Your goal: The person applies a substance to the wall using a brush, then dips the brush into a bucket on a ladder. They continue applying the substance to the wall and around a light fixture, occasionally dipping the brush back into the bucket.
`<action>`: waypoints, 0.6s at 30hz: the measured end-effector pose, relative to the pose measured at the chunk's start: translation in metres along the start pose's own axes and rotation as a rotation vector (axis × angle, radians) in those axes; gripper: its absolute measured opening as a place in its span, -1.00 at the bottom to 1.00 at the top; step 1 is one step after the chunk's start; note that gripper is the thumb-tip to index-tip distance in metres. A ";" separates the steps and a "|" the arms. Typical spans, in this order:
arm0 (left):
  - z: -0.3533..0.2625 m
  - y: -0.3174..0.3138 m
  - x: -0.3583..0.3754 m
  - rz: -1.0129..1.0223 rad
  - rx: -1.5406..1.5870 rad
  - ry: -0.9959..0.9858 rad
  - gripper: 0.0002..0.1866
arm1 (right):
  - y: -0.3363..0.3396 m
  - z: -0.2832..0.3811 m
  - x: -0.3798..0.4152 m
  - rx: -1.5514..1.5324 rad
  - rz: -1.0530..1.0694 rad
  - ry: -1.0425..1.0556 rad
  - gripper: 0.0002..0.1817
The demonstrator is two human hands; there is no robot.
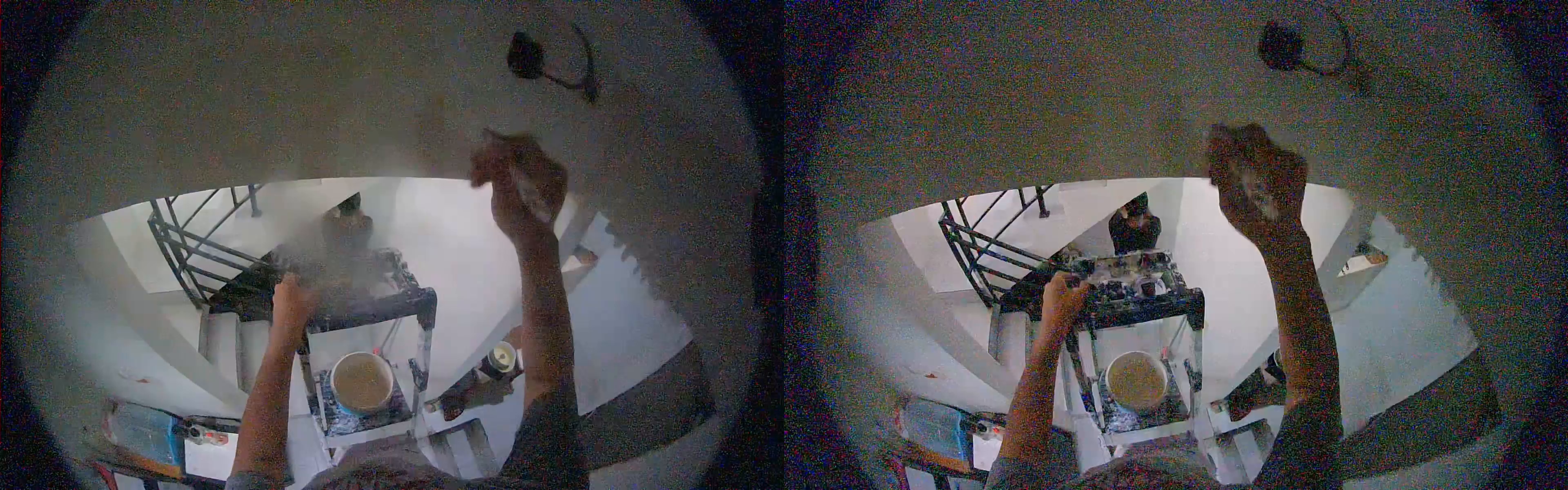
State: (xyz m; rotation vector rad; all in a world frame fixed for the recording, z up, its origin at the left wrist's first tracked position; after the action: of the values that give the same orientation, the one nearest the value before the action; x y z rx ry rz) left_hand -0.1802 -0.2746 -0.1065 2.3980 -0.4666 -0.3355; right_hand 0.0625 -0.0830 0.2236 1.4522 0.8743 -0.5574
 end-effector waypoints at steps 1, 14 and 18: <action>0.000 0.000 0.000 -0.012 -0.008 -0.002 -0.56 | 0.001 -0.005 -0.002 -0.091 -0.043 -0.083 -0.98; -0.006 0.012 -0.002 0.017 -0.020 -0.016 -0.52 | 0.008 -0.011 0.015 -0.392 0.035 -0.065 -0.89; -0.002 0.008 -0.001 0.003 0.003 -0.041 -0.55 | 0.037 -0.005 0.008 -0.097 -0.166 -0.116 -0.76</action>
State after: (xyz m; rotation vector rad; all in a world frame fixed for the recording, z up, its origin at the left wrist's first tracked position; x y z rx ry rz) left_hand -0.1821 -0.2791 -0.0994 2.3973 -0.4903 -0.3838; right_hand 0.0958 -0.0735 0.2403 1.2541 0.9218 -0.7065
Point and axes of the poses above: each hand's wrist, its own x-axis away from the middle knuckle, its own y-axis out of the back of the hand, z = x × y, the point moved 7 cm from there along -x, towards the middle knuckle, and after that the axes turned 15 degrees about z, right-handed, at the moved point
